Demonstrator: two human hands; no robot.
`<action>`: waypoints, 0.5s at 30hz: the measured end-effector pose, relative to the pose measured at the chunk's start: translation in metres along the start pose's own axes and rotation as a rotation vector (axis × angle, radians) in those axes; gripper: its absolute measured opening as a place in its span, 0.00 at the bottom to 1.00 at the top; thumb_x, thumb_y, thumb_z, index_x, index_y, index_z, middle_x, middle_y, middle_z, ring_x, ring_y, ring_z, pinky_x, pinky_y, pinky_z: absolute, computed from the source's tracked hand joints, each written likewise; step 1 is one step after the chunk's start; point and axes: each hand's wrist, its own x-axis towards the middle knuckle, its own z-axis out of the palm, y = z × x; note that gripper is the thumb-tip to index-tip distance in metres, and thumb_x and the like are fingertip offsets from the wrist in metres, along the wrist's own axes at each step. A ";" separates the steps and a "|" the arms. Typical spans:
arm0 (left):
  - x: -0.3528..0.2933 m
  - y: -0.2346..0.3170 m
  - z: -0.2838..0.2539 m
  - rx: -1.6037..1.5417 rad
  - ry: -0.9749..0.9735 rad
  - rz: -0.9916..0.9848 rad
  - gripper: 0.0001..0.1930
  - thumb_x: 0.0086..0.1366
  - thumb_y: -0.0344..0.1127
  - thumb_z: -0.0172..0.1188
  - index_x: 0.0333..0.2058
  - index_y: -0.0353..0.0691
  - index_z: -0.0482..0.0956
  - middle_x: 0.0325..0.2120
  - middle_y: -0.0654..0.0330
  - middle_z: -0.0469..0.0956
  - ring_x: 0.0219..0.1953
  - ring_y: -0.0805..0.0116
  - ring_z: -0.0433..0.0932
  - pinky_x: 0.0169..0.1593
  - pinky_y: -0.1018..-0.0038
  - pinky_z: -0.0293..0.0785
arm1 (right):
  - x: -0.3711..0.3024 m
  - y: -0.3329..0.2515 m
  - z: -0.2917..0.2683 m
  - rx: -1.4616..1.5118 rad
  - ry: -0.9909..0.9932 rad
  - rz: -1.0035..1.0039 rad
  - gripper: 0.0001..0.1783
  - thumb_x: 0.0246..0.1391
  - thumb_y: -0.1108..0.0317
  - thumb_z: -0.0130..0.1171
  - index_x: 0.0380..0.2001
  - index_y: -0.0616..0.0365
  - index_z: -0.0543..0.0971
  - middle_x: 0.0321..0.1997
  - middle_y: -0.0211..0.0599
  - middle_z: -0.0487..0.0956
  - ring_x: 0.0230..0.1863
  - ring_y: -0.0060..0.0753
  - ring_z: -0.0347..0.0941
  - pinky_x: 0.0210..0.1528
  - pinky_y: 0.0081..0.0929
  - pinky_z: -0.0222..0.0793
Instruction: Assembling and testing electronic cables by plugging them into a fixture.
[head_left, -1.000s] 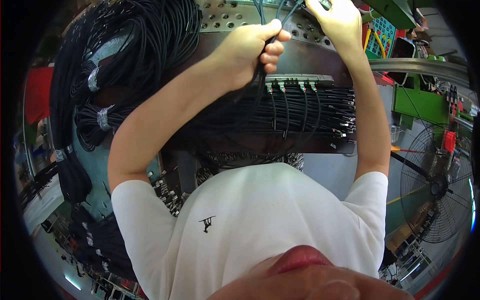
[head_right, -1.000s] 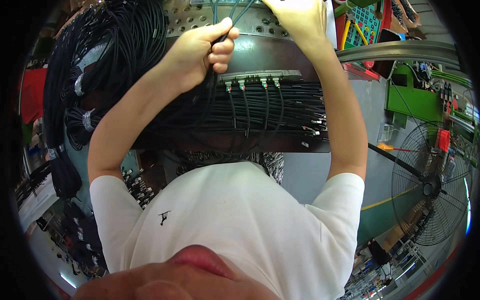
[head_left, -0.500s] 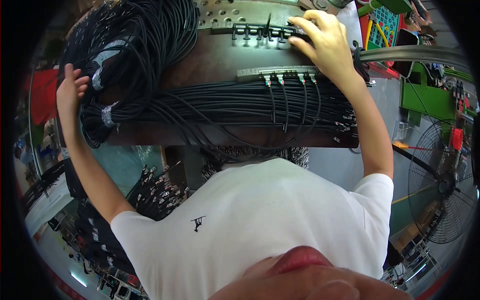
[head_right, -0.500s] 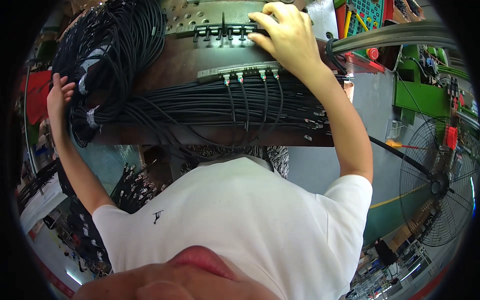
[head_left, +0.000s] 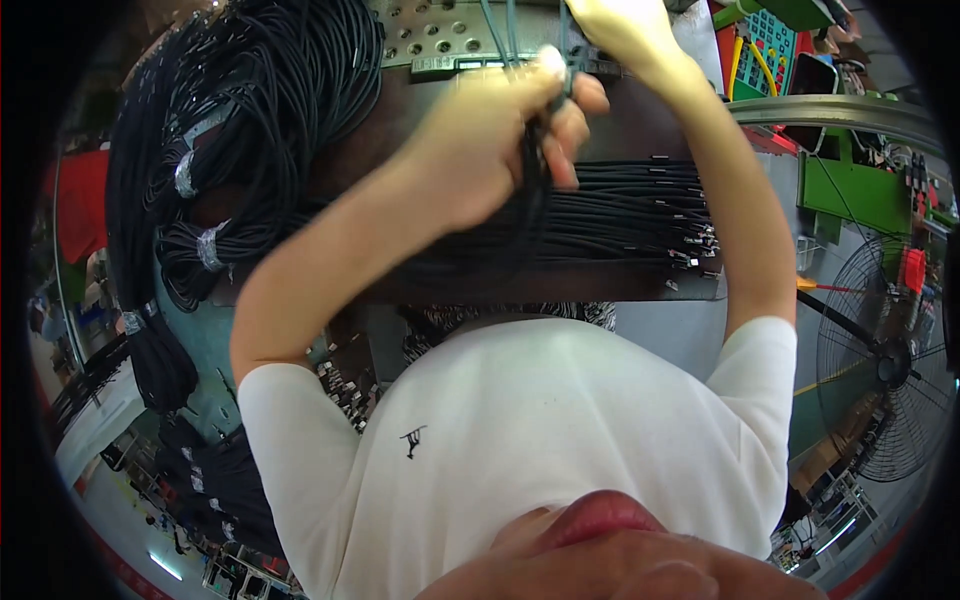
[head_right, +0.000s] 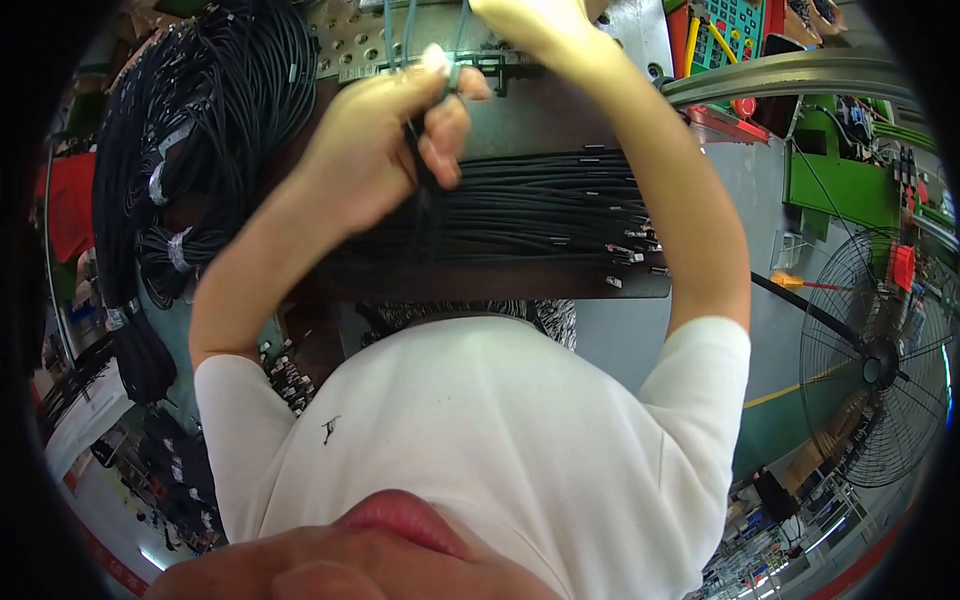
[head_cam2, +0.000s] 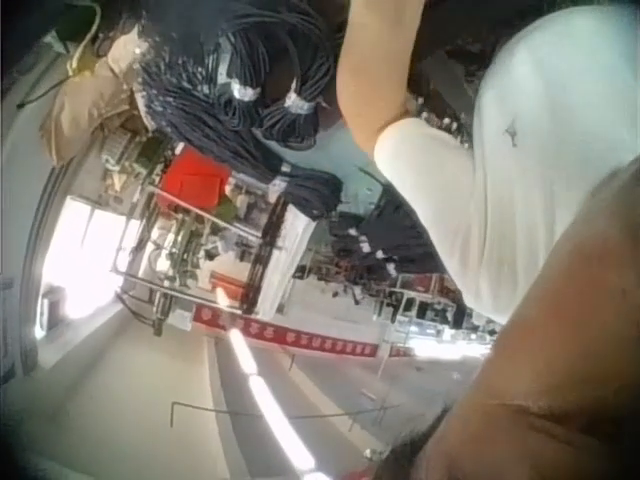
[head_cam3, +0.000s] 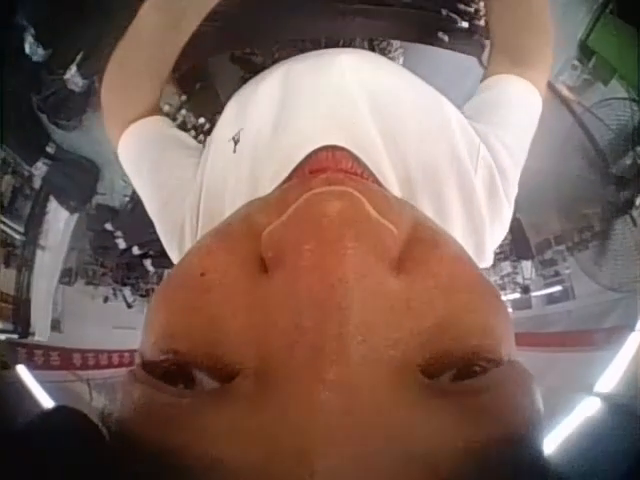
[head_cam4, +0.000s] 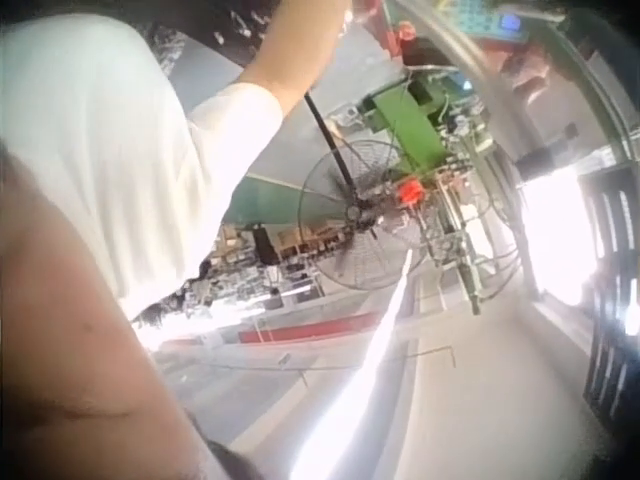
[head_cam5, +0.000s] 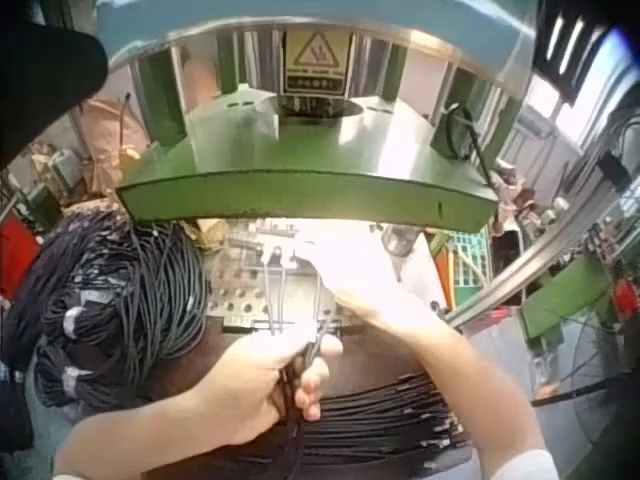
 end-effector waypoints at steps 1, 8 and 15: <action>0.019 0.023 -0.042 -0.079 -0.043 -0.064 0.22 0.75 0.45 0.42 0.51 0.30 0.72 0.39 0.54 0.81 0.37 0.68 0.80 0.40 0.76 0.73 | -0.002 0.019 0.012 0.004 -0.010 0.020 0.10 0.55 0.68 0.60 0.40 0.60 0.81 0.38 0.47 0.80 0.41 0.48 0.75 0.43 0.36 0.70; 0.086 0.082 -0.072 0.076 0.331 -0.036 0.08 0.73 0.33 0.45 0.39 0.36 0.71 0.26 0.62 0.71 0.21 0.76 0.67 0.21 0.82 0.66 | 0.022 0.047 0.025 -0.122 0.019 -0.043 0.12 0.56 0.69 0.57 0.42 0.60 0.80 0.41 0.49 0.79 0.43 0.49 0.75 0.45 0.37 0.70; 0.083 0.080 -0.046 0.226 0.572 -0.120 0.09 0.74 0.36 0.47 0.39 0.37 0.72 0.25 0.63 0.71 0.21 0.73 0.67 0.26 0.75 0.69 | 0.008 0.067 0.021 -0.289 0.007 -0.069 0.13 0.56 0.70 0.54 0.44 0.61 0.79 0.44 0.51 0.79 0.45 0.51 0.75 0.48 0.38 0.70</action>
